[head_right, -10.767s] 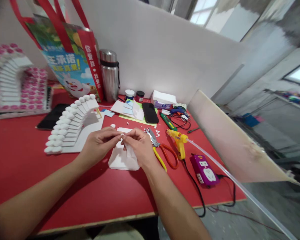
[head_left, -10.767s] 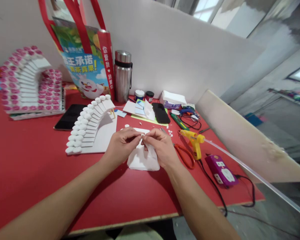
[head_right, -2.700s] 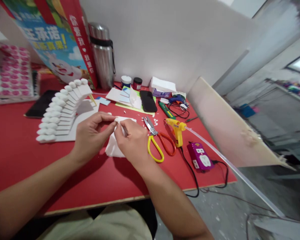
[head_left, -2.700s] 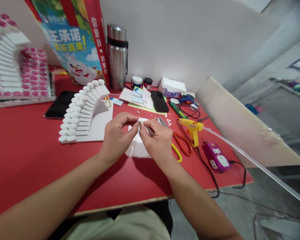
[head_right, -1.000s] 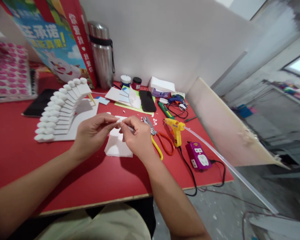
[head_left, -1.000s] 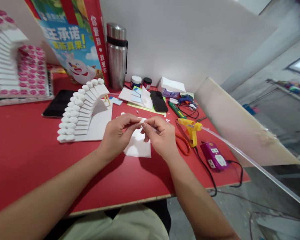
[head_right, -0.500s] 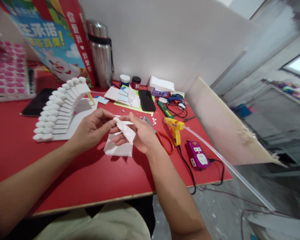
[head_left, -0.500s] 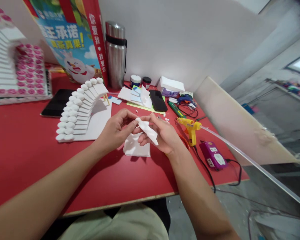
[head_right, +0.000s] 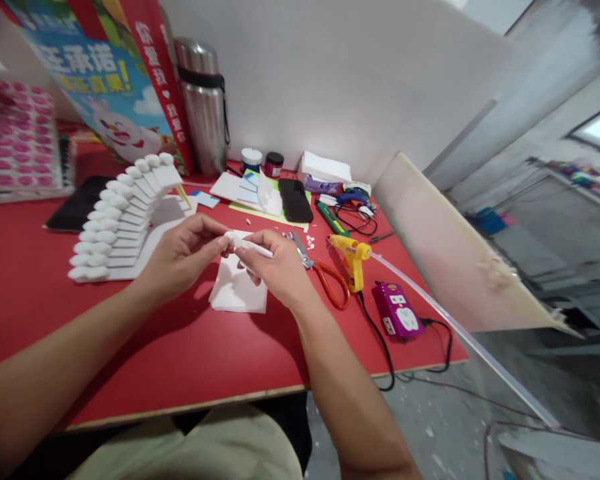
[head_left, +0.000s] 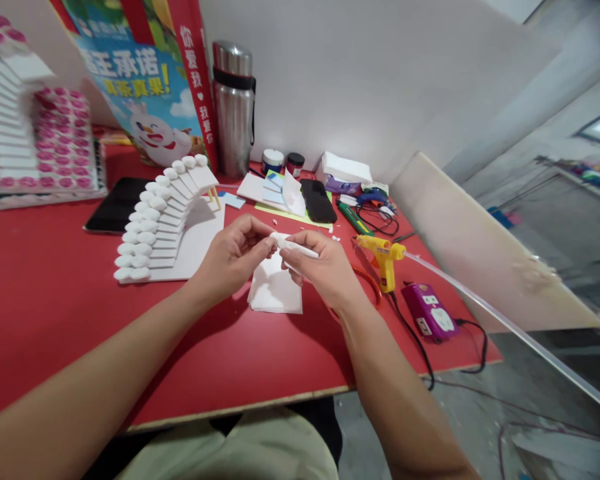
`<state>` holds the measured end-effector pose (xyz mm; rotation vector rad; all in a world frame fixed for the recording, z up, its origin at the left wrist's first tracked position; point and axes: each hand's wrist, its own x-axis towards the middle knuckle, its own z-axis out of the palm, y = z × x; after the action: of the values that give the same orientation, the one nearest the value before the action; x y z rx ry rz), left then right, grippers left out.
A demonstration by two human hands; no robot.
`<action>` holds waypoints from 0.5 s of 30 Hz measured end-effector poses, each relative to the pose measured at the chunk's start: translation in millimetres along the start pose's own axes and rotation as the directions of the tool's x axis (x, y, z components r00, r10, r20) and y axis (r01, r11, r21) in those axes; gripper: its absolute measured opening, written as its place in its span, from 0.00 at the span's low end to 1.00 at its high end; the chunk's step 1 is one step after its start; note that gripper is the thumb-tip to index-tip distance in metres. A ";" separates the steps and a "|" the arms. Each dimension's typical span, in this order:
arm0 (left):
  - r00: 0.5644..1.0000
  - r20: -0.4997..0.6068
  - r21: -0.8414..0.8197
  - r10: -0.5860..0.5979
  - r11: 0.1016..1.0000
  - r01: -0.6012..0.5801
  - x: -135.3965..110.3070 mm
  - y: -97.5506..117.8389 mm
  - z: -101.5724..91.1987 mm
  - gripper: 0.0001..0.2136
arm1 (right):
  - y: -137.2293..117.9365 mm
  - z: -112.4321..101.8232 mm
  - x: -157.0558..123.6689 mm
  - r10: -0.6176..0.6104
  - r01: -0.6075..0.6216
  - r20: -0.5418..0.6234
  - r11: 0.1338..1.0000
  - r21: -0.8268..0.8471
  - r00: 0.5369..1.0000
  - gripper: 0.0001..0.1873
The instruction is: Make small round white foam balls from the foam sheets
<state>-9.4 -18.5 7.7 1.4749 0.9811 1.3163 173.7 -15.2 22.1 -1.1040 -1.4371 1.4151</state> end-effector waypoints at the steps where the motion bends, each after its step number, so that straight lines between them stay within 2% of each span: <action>1: 1.000 -0.002 0.003 0.003 1.000 -0.003 -0.5 -0.5 0.4 0.07 | -0.3 1.1 -0.7 -0.042 0.038 -0.040 0.995 -0.088 0.998 0.16; 4: 0.999 -0.012 0.024 0.038 0.999 -0.038 -2.7 -4.4 3.3 0.08 | -2.1 5.2 -3.6 -0.161 0.129 -0.122 0.964 -0.233 0.979 0.14; 8: 0.987 -0.070 0.145 0.147 0.980 -0.135 -6.6 -10.1 11.1 0.08 | -3.8 12.5 -8.5 -0.230 0.185 -0.189 0.956 -0.229 0.955 0.12; 12: 0.952 -0.130 0.296 0.277 0.927 -0.229 -10.1 -8.9 17.6 0.07 | -4.5 18.9 -13.3 -0.357 0.263 -0.253 0.903 -0.340 0.899 0.09; 15: 0.922 -0.148 0.399 0.358 0.875 -0.275 -13.0 -6.1 19.2 0.06 | -3.8 21.0 -14.9 -0.381 0.278 -0.247 0.887 -0.369 0.891 0.09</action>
<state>8.1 -31.4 -2.3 1.8720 1.2183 1.6208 157.6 -35.3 25.6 -1.1522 -1.5658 0.7358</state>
